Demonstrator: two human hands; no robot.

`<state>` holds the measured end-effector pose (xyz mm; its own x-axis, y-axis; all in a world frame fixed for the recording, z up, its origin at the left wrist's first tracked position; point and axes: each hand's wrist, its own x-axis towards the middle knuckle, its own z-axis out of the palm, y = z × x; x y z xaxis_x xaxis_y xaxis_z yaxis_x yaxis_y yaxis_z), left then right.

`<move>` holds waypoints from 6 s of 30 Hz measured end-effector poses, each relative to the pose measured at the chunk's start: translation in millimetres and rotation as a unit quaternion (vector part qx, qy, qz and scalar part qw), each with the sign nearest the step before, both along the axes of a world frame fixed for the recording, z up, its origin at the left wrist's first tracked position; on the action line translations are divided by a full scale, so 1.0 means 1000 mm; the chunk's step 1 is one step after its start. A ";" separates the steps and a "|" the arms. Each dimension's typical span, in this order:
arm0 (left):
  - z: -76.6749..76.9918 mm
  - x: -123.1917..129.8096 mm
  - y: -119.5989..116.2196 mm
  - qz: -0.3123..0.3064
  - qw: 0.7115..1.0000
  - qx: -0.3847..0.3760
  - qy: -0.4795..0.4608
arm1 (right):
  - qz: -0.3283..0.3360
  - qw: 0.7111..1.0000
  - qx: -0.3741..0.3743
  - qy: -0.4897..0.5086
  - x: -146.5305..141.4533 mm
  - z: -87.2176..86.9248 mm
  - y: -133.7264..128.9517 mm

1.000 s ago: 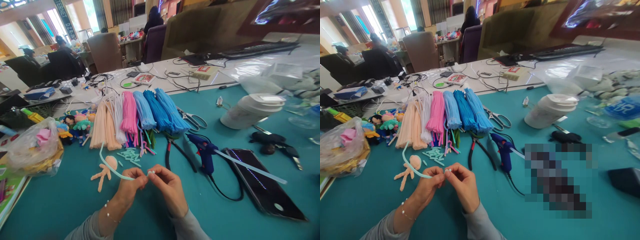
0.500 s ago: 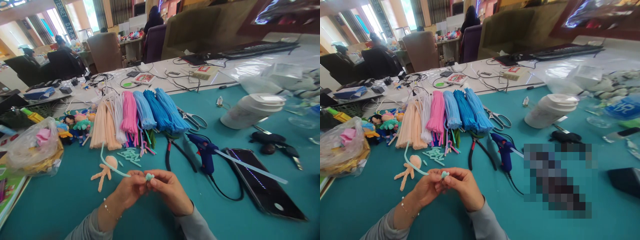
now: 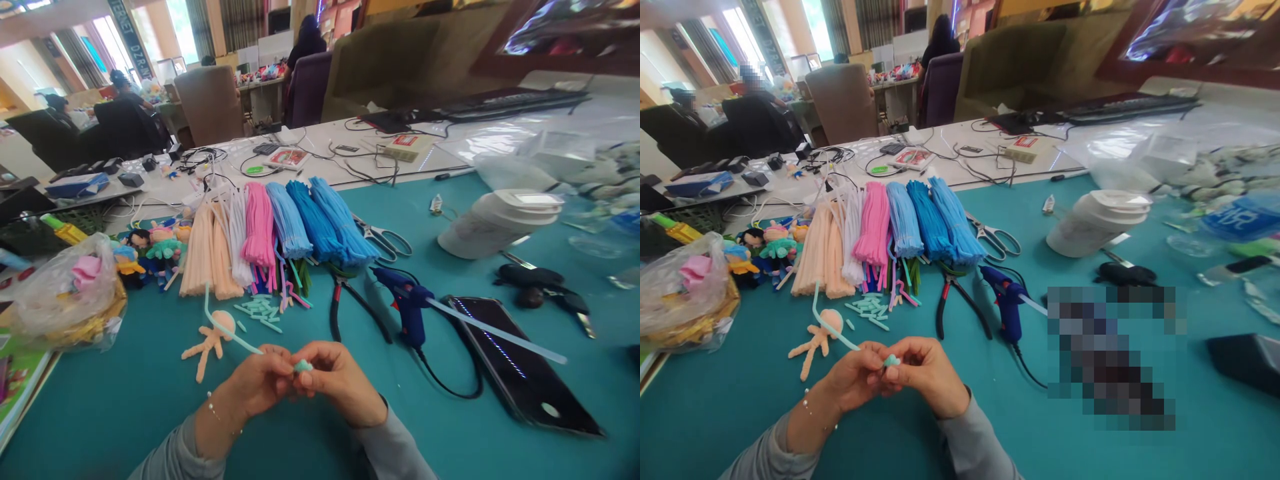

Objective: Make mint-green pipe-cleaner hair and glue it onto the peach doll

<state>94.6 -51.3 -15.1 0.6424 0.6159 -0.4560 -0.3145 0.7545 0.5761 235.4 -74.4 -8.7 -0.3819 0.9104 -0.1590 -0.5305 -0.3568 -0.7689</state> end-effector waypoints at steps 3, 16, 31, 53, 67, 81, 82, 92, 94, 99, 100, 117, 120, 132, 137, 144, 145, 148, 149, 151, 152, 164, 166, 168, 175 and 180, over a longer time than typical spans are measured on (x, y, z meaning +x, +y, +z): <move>-0.001 0.000 0.000 -0.002 1.000 -0.004 0.000 | 0.001 1.000 0.000 0.000 0.000 -0.001 0.001; 0.002 0.000 0.001 -0.001 1.000 -0.008 0.001 | -0.020 1.000 -0.018 -0.002 -0.001 -0.001 -0.002; 0.006 0.001 -0.002 0.036 0.999 0.031 0.004 | -0.041 0.999 -0.006 -0.028 -0.001 0.003 -0.001; 0.006 -0.005 -0.005 0.137 0.966 0.205 0.078 | -0.200 0.964 0.030 -0.170 -0.005 0.005 0.000; 0.005 -0.009 0.000 0.226 0.922 0.292 0.119 | -0.136 0.972 0.026 -0.190 -0.006 0.011 0.000; 0.004 -0.008 0.001 0.215 0.919 0.304 0.129 | -0.050 0.982 0.052 -0.172 -0.007 0.010 -0.002; 0.004 -0.008 0.001 0.212 0.920 0.305 0.127 | -0.046 0.983 0.052 -0.171 -0.007 0.010 -0.002; 0.009 -0.009 0.003 0.161 0.948 0.262 0.087 | -0.032 0.987 0.052 -0.147 -0.004 0.010 -0.002; 0.010 -0.010 0.004 0.152 0.952 0.255 0.071 | -0.035 0.987 0.059 -0.142 -0.002 0.010 -0.001; 0.010 -0.011 0.004 0.126 0.956 0.258 0.052 | -0.040 0.989 0.068 -0.126 0.002 0.008 -0.001; 0.010 -0.011 0.003 0.125 0.956 0.259 0.050 | -0.038 0.989 0.065 -0.125 0.002 0.008 -0.001; 0.003 -0.011 0.006 0.266 0.918 0.293 0.039 | -0.042 0.985 0.041 -0.161 -0.004 0.010 0.000; 0.002 -0.009 0.007 0.300 0.894 0.330 0.027 | -0.068 0.983 0.045 -0.167 -0.007 0.010 0.000; -0.007 -0.009 -0.002 0.273 0.885 0.376 0.029 | -0.191 0.963 0.062 -0.177 -0.010 0.003 -0.002; -0.006 -0.009 -0.004 0.279 0.878 0.386 0.033 | -0.163 0.970 0.059 -0.173 -0.013 0.008 -0.002; -0.008 -0.008 -0.008 0.300 0.845 0.434 0.091 | -0.189 0.966 0.059 -0.169 -0.014 0.005 -0.003; -0.008 -0.008 -0.008 0.299 0.841 0.441 0.097 | -0.195 0.965 0.059 -0.167 -0.014 0.004 -0.003; -0.009 -0.006 -0.010 0.295 0.832 0.456 0.112 | -0.207 0.963 0.057 -0.160 -0.015 0.000 -0.004; -0.009 -0.006 -0.011 0.294 0.830 0.459 0.116 | -0.210 0.963 0.056 -0.158 -0.015 -0.001 -0.005; -0.009 -0.005 -0.012 0.291 0.830 0.461 0.120 | -0.213 0.963 0.054 -0.152 -0.016 -0.001 -0.005; -0.009 -0.005 -0.013 0.288 0.831 0.460 0.121 | -0.215 0.964 0.053 -0.150 -0.016 -0.001 -0.005; -0.002 0.002 -0.007 0.346 0.896 0.254 0.114 | -0.195 0.976 0.021 -0.099 -0.017 -0.022 0.000; 0.000 0.003 -0.006 0.350 0.903 0.225 0.111 | -0.192 0.977 0.013 -0.097 -0.016 -0.022 0.001; 0.003 0.003 -0.005 0.345 0.911 0.201 0.101 | -0.187 0.978 0.010 -0.097 -0.015 -0.019 0.001; 0.004 0.005 -0.005 0.267 0.956 0.121 0.022 | -0.163 0.985 0.012 -0.064 -0.016 -0.013 0.000; 0.002 0.004 -0.005 0.264 0.955 0.135 0.022 | -0.158 0.986 0.014 -0.057 -0.015 -0.014 0.001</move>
